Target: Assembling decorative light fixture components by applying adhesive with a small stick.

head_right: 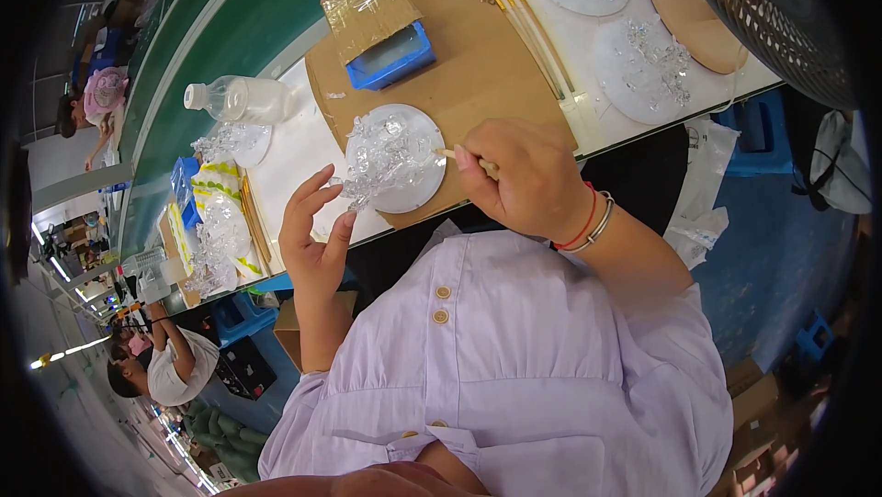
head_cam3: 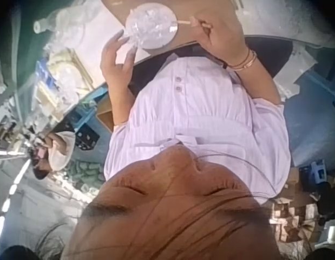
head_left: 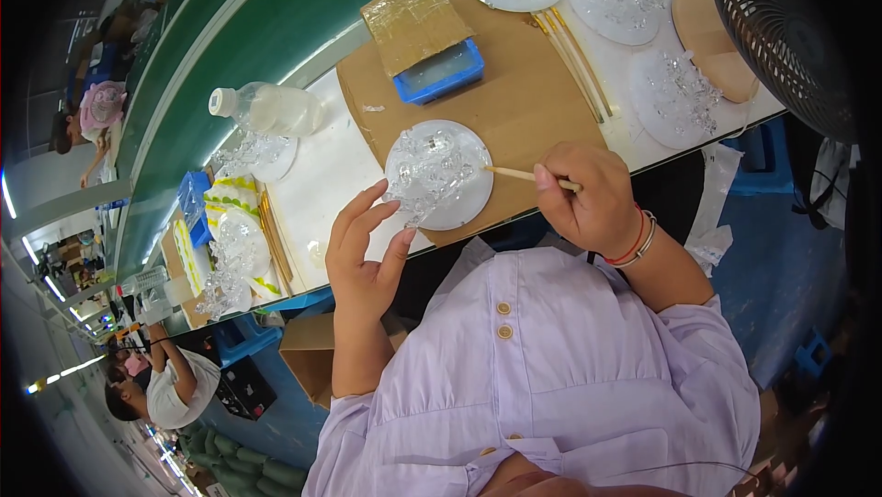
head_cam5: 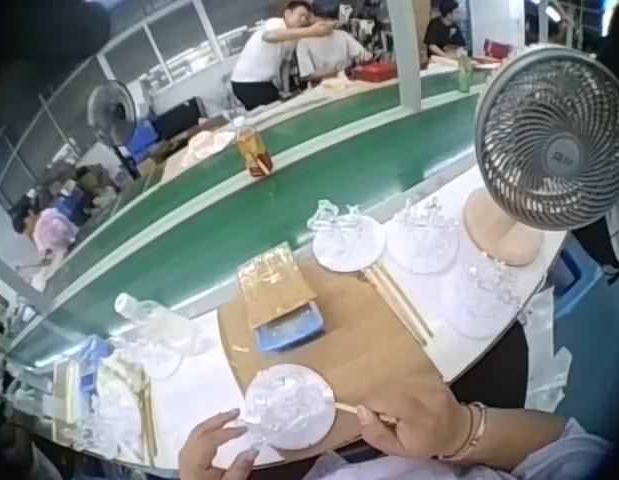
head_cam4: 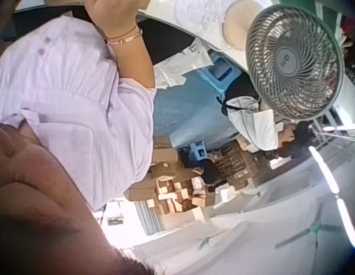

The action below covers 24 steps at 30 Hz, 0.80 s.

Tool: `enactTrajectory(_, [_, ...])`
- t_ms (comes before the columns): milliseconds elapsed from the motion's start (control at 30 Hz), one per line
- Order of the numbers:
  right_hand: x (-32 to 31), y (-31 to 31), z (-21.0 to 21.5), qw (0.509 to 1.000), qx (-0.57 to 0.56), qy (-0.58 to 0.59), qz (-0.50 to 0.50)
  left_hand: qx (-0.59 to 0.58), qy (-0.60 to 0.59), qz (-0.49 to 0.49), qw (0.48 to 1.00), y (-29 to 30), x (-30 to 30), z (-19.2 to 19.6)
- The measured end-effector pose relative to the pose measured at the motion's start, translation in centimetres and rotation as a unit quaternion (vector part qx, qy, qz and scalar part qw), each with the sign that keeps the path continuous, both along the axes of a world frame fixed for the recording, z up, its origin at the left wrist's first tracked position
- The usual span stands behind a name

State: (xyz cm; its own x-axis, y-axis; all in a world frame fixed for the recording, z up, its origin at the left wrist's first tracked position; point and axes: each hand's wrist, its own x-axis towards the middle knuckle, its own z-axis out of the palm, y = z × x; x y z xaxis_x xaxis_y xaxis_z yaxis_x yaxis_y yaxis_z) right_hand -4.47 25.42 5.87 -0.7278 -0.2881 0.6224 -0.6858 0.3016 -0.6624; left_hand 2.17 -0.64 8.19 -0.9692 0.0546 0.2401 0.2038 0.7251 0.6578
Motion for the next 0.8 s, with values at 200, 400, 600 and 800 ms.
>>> enactTrajectory(200, [0.6, 0.0, 0.2, 0.999, 0.007, -0.003, 0.037, 0.033, -0.022, -0.004, 0.999, -0.5, -0.2, 0.0])
enactTrajectory(400, [0.1, 0.3, -0.1, 1.000, 0.005, 0.011, 0.015, 0.011, 0.015, -0.008, 1.000, 0.5, -0.3, -0.5])
enactTrajectory(600, [0.3, 1.8, 0.3, 0.999, -0.016, -0.041, 0.013, -0.011, 0.054, -0.010, 0.998, 1.7, -0.3, -1.0])
enactTrajectory(800, [0.2, 3.4, 0.8, 0.998, -0.005, -0.055, 0.004, -0.038, 0.117, -0.017, 0.992, 4.1, -0.8, -1.8])
